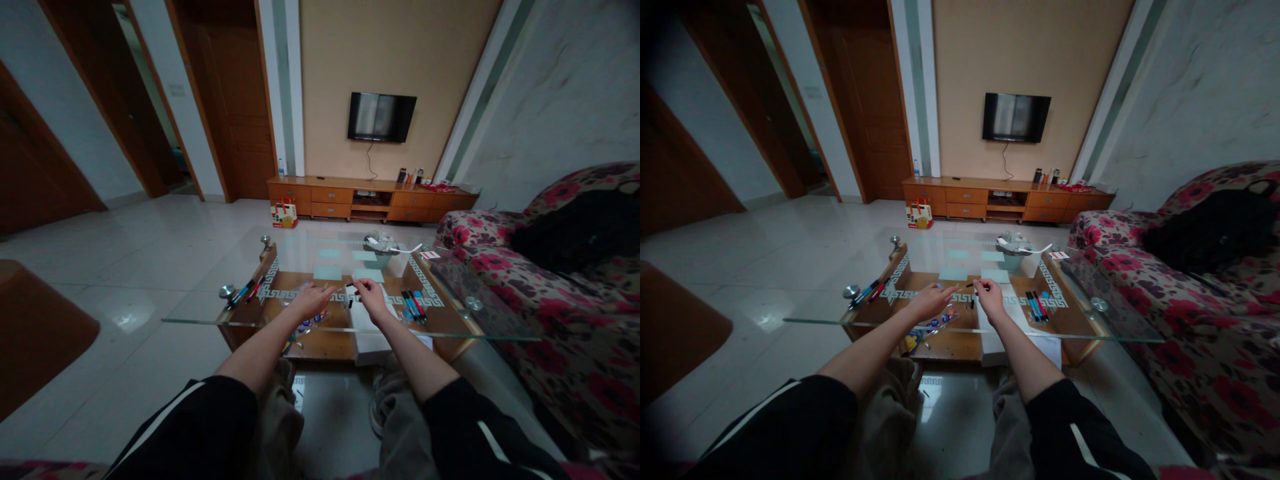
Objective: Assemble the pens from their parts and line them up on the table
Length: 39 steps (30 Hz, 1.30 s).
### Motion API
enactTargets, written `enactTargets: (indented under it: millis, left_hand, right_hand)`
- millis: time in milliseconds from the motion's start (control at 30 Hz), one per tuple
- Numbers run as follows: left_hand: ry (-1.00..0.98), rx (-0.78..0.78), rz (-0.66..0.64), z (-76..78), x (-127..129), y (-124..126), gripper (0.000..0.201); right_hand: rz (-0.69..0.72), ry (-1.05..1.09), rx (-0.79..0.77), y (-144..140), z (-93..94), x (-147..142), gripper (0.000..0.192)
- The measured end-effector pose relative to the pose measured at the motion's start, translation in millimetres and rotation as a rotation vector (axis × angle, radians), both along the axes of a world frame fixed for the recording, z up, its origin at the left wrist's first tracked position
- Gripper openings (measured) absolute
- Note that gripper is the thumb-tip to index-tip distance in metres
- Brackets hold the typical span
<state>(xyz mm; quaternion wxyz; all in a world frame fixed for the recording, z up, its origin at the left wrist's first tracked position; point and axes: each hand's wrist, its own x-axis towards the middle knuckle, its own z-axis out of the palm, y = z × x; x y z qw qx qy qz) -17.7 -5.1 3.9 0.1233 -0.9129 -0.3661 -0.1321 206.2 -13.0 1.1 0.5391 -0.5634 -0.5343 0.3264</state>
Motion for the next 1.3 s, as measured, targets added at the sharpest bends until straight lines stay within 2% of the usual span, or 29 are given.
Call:
enactTargets:
  millis: [200, 367, 500, 667, 1033, 1300]
  left_hand:
    - [0.010, -0.017, 0.027, 0.4, -0.9, -1.0, 0.035]
    - [0.000, -0.034, 0.041, 0.3, -1.0, -1.5, 0.035]
    - [0.010, -0.014, 0.037, 0.3, -1.2, -1.0, 0.035]
    - [0.013, -0.009, 0.037, 0.0, -1.2, -0.7, 0.033]
    - [0.045, 0.000, 0.046, 5.5, 0.5, -4.9, 0.034]
    - [0.028, -0.064, 0.054, 8.6, 1.0, -6.5, 0.031]
  right_hand:
    - [-0.020, -0.196, 0.059, 3.9, -1.1, 28.4, 0.027]
    - [0.117, -0.400, 0.059, -3.3, -7.9, 38.8, 0.015]
    - [0.216, -0.507, 0.045, -4.4, -13.4, 34.7, 0.015]
    - [0.266, -0.579, 0.037, -2.5, -18.1, 31.5, 0.020]
    - [0.271, -0.634, 0.026, -0.8, -23.4, 31.3, 0.021]
    - [0.288, -0.666, 0.005, 1.0, -27.8, 32.0, 0.023]
